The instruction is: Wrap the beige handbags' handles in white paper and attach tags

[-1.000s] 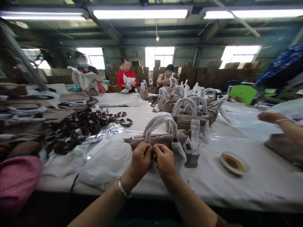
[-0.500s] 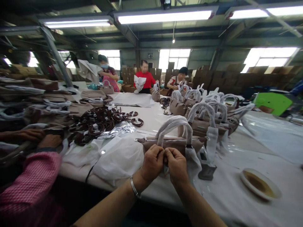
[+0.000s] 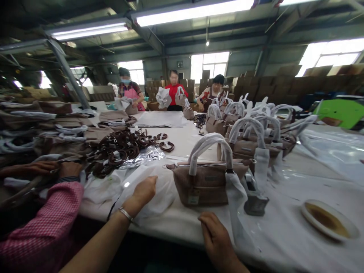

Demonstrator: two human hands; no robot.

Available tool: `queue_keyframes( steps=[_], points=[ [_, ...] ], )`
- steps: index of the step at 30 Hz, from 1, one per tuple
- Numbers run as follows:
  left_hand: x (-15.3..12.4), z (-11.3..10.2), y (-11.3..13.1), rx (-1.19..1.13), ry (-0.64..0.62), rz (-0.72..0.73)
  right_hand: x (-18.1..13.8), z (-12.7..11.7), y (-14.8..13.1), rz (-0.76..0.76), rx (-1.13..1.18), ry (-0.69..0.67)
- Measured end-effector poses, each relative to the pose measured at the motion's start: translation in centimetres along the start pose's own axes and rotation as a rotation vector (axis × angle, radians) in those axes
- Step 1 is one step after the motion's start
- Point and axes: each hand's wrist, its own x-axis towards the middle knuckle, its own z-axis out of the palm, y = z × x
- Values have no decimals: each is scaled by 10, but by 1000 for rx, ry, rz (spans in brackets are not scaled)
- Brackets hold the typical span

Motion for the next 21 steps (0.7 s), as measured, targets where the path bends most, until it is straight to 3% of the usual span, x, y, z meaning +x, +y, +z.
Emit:
queue_keyframes(
  steps=[4, 9, 16, 21],
  points=[
    [-5, 14, -6, 8, -147, -26, -13, 10, 13, -68, -44, -100],
    [5, 15, -15, -27, -261, 17, -19, 14, 16, -93, -126, -123],
    [12, 25, -15, 63, -87, -137, -22, 16, 18, -133, -159, -101],
    [20, 32, -15, 71, -34, -180, -24, 17, 23, -177, -194, -76]
  ],
)
